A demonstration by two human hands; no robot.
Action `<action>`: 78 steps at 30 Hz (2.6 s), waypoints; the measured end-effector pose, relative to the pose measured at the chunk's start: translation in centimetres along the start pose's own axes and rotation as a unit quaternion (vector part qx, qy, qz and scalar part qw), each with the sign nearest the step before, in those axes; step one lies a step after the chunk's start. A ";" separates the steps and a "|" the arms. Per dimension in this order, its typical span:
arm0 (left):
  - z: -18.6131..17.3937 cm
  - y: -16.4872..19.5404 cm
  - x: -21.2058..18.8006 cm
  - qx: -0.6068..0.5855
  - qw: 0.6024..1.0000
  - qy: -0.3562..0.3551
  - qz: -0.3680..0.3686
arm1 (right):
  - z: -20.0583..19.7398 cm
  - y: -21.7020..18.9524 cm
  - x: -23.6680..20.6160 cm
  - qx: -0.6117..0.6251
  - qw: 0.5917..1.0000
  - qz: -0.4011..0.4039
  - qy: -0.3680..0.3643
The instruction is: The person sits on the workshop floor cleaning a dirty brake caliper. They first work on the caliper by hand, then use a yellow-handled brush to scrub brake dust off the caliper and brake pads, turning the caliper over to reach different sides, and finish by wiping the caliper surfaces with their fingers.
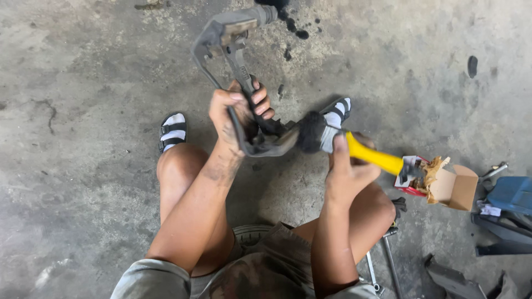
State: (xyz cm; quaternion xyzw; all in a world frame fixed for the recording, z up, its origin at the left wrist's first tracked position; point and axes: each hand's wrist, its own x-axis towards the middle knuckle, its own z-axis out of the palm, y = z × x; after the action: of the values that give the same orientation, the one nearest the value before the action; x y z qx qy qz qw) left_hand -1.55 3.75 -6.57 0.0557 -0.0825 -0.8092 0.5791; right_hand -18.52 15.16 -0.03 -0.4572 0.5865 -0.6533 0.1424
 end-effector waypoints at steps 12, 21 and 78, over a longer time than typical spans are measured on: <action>0.2 0.1 -1.0 0.015 0.999 -0.027 -0.028 | -3.9 3.2 1.1 0.009 0.998 -0.045 0.053; 0.9 0.7 -1.1 -0.014 1.000 -0.022 -0.006 | -0.9 0.4 -6.1 -0.321 0.905 -0.280 0.013; 0.2 0.9 0.3 -0.016 0.986 0.166 -0.024 | 2.5 -2.1 -3.7 -0.175 0.931 -0.289 -0.138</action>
State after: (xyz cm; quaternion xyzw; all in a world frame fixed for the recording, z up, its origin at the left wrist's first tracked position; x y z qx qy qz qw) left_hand -0.91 3.17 -6.20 0.1820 0.0297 -0.8037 0.5657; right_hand -13.89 16.80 -0.01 -0.7098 0.5088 -0.4840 -0.0551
